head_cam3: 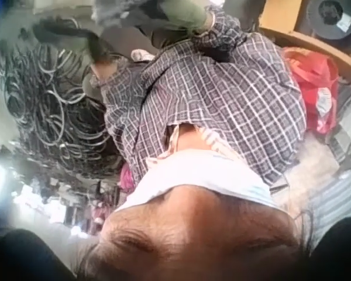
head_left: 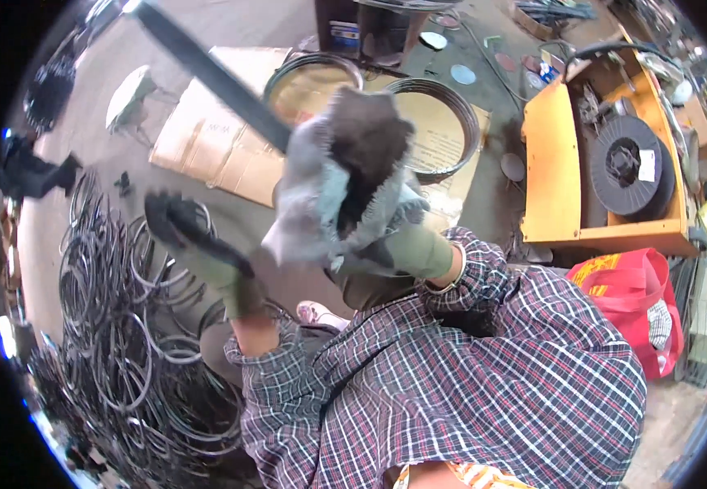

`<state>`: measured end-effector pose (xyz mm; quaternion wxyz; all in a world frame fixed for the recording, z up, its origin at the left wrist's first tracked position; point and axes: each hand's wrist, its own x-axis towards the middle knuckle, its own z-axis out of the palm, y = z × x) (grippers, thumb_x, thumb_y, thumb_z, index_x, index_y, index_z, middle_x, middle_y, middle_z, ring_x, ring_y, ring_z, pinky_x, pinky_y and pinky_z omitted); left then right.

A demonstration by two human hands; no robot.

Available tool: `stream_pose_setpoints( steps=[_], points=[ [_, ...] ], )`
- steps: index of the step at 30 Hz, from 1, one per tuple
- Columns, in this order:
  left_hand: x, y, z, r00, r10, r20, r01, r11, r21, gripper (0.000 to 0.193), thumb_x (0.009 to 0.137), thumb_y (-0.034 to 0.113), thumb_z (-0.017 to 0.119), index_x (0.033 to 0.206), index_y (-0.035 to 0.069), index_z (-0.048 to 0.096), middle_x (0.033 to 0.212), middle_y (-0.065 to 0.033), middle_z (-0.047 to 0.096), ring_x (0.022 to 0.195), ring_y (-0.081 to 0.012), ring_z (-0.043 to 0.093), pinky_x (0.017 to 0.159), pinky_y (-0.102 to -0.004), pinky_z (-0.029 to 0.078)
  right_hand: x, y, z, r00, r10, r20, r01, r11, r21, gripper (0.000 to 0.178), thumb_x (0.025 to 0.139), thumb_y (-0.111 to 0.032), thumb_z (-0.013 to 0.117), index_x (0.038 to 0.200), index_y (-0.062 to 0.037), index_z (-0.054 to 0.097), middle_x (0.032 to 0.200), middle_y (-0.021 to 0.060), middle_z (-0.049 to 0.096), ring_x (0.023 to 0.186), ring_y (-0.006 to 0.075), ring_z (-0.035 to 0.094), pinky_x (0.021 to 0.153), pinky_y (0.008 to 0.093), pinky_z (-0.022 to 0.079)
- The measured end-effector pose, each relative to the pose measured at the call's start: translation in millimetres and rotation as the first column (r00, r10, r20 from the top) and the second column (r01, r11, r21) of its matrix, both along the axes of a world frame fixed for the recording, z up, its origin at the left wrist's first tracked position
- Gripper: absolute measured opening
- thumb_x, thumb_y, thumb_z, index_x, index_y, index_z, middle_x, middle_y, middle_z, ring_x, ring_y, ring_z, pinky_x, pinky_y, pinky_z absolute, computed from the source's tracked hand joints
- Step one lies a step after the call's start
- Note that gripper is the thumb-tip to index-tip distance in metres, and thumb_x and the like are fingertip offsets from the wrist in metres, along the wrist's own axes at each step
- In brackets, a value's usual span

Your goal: Wiping and cleaning circular metal rings with a cloth in a fabrication environment.

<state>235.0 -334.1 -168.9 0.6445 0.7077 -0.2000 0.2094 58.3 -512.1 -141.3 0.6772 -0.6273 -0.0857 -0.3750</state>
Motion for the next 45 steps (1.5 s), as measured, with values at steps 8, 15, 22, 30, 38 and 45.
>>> stream_pose_setpoints(
  steps=[8, 15, 22, 30, 38, 45],
  points=[
    [-12, -59, 7, 0.652, -0.498, -0.572, 0.144, 0.822, -0.551, 0.059, 0.105, 0.046, 0.036, 0.141, 0.000, 0.041, 0.129, -0.0153, 0.057, 0.110, -0.0212, 0.057, 0.097, -0.0354, 0.044, -17, -12, 4, 0.984, -0.127, -0.125, 0.103, 0.978, -0.180, 0.037, 0.089, -0.019, 0.066, 0.120, -0.0029, 0.052, 0.115, 0.0076, 0.054, 0.103, 0.0171, 0.050, 0.088, 0.0318, 0.042],
    [27, 36, -10, 0.483, -0.875, -0.027, 0.228, 0.156, -0.961, 0.027, 0.102, 0.030, 0.053, 0.112, 0.005, 0.056, 0.069, 0.0030, 0.036, 0.053, -0.0065, 0.032, 0.048, -0.0223, 0.027, -5, -54, 2, 0.876, -0.450, -0.176, 0.368, 0.857, -0.360, 0.025, 0.090, -0.011, 0.062, 0.113, 0.0003, 0.064, 0.111, 0.0140, 0.065, 0.104, 0.0189, 0.061, 0.088, 0.0370, 0.051],
    [-33, -19, 88, 0.756, -0.624, -0.198, 0.350, 0.641, -0.683, 0.035, 0.103, 0.034, 0.052, 0.119, 0.004, 0.054, 0.064, 0.0049, 0.026, 0.050, -0.0058, 0.027, 0.041, -0.0206, 0.023, 1, -35, -29, 0.886, -0.381, -0.263, 0.320, 0.915, -0.245, 0.023, 0.083, -0.008, 0.064, 0.105, -0.0019, 0.061, 0.101, 0.0094, 0.065, 0.093, 0.0216, 0.062, 0.080, 0.0340, 0.050],
    [-41, -78, 83, 0.728, -0.627, -0.278, 0.336, 0.679, -0.653, 0.041, 0.101, 0.040, 0.054, 0.120, 0.004, 0.053, 0.063, 0.0060, 0.030, 0.045, -0.0031, 0.025, 0.037, -0.0208, 0.018, 10, -17, -14, 0.863, -0.503, 0.041, 0.307, 0.460, -0.833, 0.054, 0.069, -0.014, 0.069, 0.122, -0.0064, 0.060, 0.115, 0.0104, 0.063, 0.104, 0.0303, 0.061, 0.083, 0.0421, 0.051],
    [-27, -143, 28, 0.355, -0.859, -0.368, 0.449, 0.502, -0.739, 0.034, 0.100, 0.034, 0.056, 0.125, 0.012, 0.058, 0.074, 0.0061, 0.041, 0.059, -0.0060, 0.041, 0.055, -0.0213, 0.038, -27, -66, -66, 0.809, -0.507, -0.298, 0.173, 0.689, -0.703, 0.035, 0.069, -0.010, 0.067, 0.102, -0.0024, 0.062, 0.088, 0.0177, 0.063, 0.083, 0.0395, 0.063, 0.071, 0.0462, 0.050],
    [-32, -141, -41, 0.395, -0.650, -0.649, 0.608, 0.715, -0.345, 0.029, 0.102, 0.019, 0.053, 0.127, 0.006, 0.060, 0.105, -0.0032, 0.061, 0.091, -0.0096, 0.058, 0.080, -0.0253, 0.050, -43, -110, -102, 0.596, -0.753, -0.279, 0.304, 0.533, -0.790, 0.020, 0.082, -0.018, 0.063, 0.098, -0.0073, 0.064, 0.082, 0.0185, 0.065, 0.076, 0.0392, 0.065, 0.064, 0.0468, 0.050]
  ],
)
